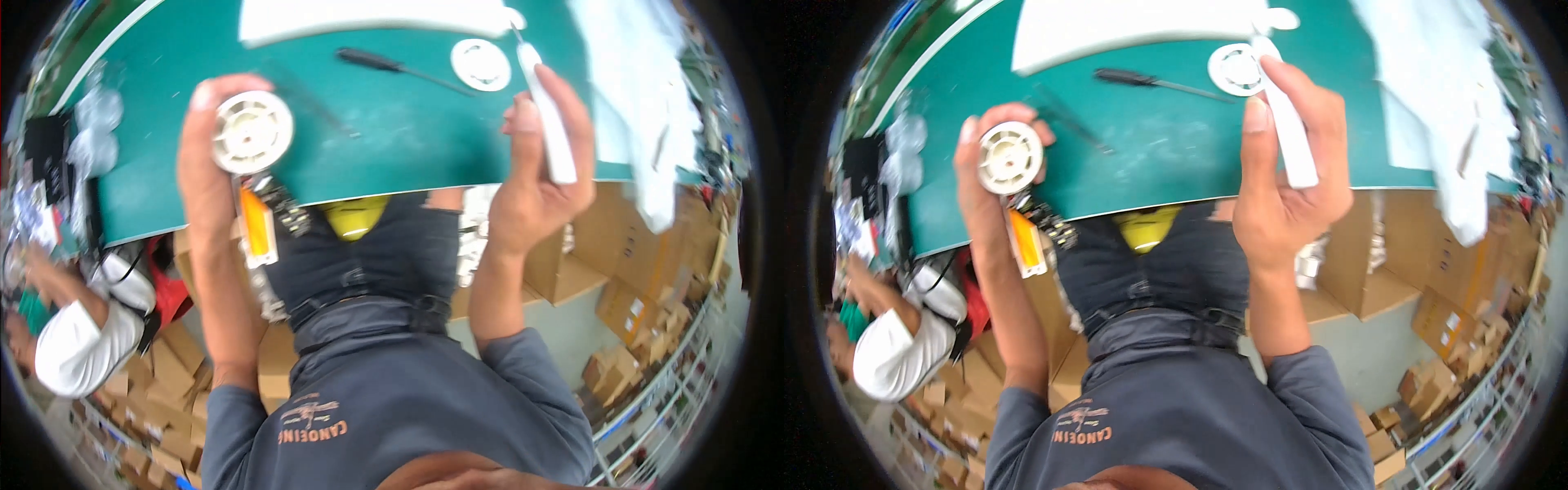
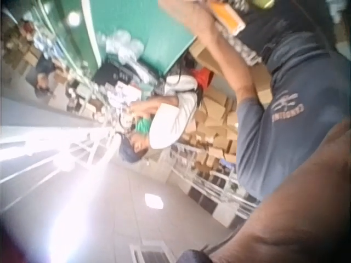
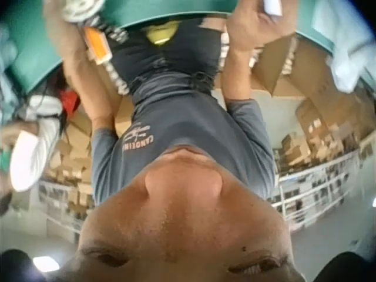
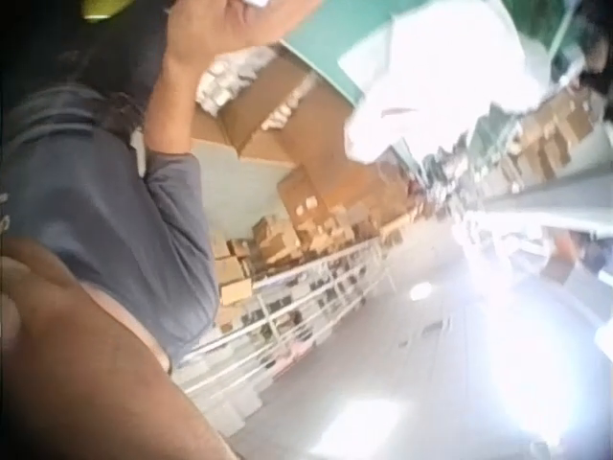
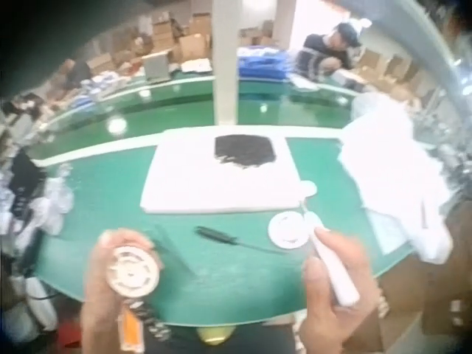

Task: The person assembles an electronic component by inserting a circuit board into a plastic housing, then applying adhesive with an adhesive applicator.

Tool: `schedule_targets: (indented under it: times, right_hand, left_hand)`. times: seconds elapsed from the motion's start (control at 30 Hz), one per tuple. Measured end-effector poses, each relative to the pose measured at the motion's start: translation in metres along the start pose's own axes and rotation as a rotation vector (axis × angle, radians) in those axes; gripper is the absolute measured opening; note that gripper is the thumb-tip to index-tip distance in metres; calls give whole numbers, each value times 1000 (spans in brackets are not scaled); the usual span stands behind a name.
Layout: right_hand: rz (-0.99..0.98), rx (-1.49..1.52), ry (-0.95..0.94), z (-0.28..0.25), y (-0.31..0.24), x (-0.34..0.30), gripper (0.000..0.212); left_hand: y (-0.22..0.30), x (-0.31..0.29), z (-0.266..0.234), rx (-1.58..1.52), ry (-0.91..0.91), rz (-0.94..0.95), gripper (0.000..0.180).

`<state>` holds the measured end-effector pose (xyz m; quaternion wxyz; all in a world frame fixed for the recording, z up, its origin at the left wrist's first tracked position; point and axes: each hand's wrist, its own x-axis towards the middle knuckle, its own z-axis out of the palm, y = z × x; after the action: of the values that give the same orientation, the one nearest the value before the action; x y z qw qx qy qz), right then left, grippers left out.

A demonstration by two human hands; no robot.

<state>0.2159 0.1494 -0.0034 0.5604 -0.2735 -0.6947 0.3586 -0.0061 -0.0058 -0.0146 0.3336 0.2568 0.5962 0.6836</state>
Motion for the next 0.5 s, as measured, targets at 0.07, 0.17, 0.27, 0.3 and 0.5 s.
schedule_targets:
  times: [0.07, 0.17, 0.27, 0.3, 0.5]
  right_hand:
    - [-65, -310, 15, -28, 25, 3, 31]
    - [-63, -539, -71, -52, 34, 5, 36]
    - [78, -464, -115, -53, 30, 7, 35]
    - [43, -497, -96, -53, 30, 7, 34]
    - [208, 127, -519, 7, -38, -30, 47]
  left_hand:
    - [5, 0, 6, 13, -27, -14, 55]
    - [12, 0, 11, 27, -13, -12, 56]
    - [15, -1, 13, 14, 31, -10, 55]
    - [17, -3, 15, 4, 73, -37, 54]
    - [4, 1, 40, -62, 109, -70, 58]
